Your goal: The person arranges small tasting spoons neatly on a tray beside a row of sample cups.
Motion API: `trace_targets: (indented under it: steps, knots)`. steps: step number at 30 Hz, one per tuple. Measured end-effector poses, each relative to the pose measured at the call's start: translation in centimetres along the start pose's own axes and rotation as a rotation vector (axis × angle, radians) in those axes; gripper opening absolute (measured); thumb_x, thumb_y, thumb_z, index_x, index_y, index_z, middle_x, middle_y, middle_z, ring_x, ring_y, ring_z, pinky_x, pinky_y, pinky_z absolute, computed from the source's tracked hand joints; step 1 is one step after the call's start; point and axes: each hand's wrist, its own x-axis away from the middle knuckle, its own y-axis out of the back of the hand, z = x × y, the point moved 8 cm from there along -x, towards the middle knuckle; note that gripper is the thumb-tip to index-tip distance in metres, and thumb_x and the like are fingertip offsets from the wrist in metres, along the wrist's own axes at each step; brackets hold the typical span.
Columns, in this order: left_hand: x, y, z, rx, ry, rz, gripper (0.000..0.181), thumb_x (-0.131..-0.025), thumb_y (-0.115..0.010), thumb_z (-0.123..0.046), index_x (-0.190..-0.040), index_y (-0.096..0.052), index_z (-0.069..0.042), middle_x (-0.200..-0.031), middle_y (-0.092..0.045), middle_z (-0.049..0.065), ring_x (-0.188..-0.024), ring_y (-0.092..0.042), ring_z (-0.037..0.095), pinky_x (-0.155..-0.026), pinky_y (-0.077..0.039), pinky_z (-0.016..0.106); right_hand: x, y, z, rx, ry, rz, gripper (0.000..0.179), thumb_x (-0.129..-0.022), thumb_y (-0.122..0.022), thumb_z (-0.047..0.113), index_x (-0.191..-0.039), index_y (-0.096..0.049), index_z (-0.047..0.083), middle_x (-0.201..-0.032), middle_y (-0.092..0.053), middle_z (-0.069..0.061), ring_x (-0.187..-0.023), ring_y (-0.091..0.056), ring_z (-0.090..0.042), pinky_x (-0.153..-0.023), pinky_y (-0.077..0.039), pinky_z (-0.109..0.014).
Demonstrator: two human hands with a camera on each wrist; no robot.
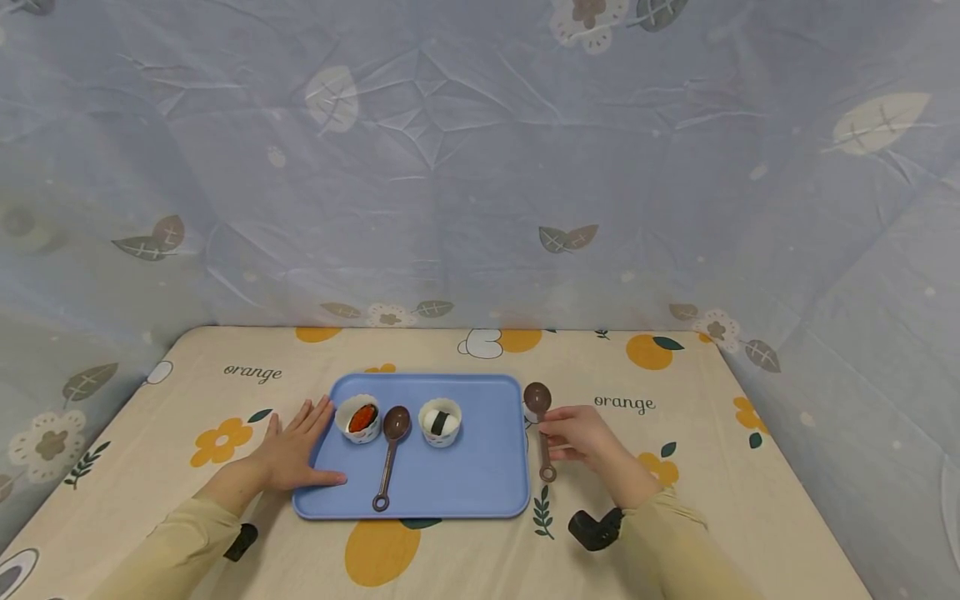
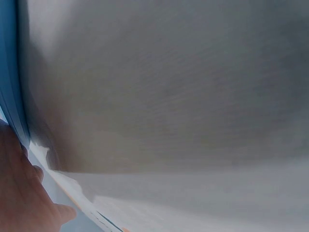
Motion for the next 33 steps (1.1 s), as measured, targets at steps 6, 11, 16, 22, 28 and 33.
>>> trace_targets:
  steps: [6, 11, 16, 22, 28, 33]
  knots:
    - [-0.2, -0.3, 0.3, -0.013, 0.008, -0.003, 0.123, -0.062, -0.064, -0.073, -0.147, -0.017, 0.003, -0.155, -0.012, 0.022, -0.142, -0.011, 0.045, -0.103, 0.0, 0.074, -0.1, -0.5, 0.1, 0.013, -0.015, -0.018, 0.034, -0.09, -0.059, 0.012, -0.119, -0.055, -0.005, -0.097, -0.064, -0.011, -0.078, -0.06, -0.015, -0.066, -0.056, -0.026]
    - [-0.1, -0.1, 0.1, -0.01, 0.011, 0.004, 0.123, -0.063, -0.065, -0.072, -0.147, -0.016, 0.003, -0.155, -0.012, 0.022, -0.141, -0.011, 0.045, -0.103, 0.0, 0.074, -0.3, -1.2, 0.2, -0.004, -0.005, -0.016, 0.033, -0.089, -0.058, 0.01, -0.118, -0.056, -0.006, -0.095, -0.065, -0.011, -0.076, -0.061, -0.014, -0.066, -0.056, -0.027]
    - [0.1, 0.3, -0.3, -0.019, 0.024, 0.023, 0.122, -0.064, -0.065, -0.071, -0.147, -0.015, 0.003, -0.155, -0.011, 0.022, -0.142, -0.01, 0.045, -0.103, -0.001, 0.075, -0.4, -1.8, 0.3, -0.022, 0.004, -0.013, 0.032, -0.088, -0.059, 0.008, -0.116, -0.057, -0.006, -0.091, -0.066, -0.01, -0.074, -0.061, -0.013, -0.065, -0.057, -0.026]
    - [0.3, 0.7, -0.8, -0.019, 0.026, 0.026, 0.12, -0.065, -0.067, -0.068, -0.146, -0.016, 0.004, -0.155, -0.013, 0.023, -0.141, -0.012, 0.046, -0.103, -0.002, 0.074, -0.3, -2.3, 0.6, -0.022, 0.004, -0.016, 0.031, -0.089, -0.059, 0.008, -0.116, -0.058, -0.006, -0.091, -0.066, -0.009, -0.073, -0.06, -0.012, -0.064, -0.056, -0.026]
    - [0.3, 0.7, -0.8, -0.02, 0.029, 0.03, 0.119, -0.065, -0.068, -0.067, -0.146, -0.016, 0.004, -0.154, -0.013, 0.023, -0.141, -0.012, 0.046, -0.103, -0.002, 0.074, -0.3, -2.7, 0.6, -0.047, 0.002, -0.012, 0.031, -0.088, -0.059, 0.006, -0.116, -0.058, -0.007, -0.09, -0.066, -0.009, -0.072, -0.06, -0.012, -0.063, -0.056, -0.026]
    - [0.4, 0.7, -0.9, -0.027, 0.026, 0.034, 0.12, -0.065, -0.066, -0.069, -0.146, -0.016, 0.004, -0.155, -0.013, 0.023, -0.141, -0.012, 0.046, -0.102, -0.003, 0.075, -0.4, -3.1, 0.6, -0.051, -0.002, -0.009, 0.03, -0.088, -0.059, 0.006, -0.115, -0.059, -0.006, -0.09, -0.066, -0.008, -0.072, -0.06, -0.012, -0.062, -0.056, -0.024]
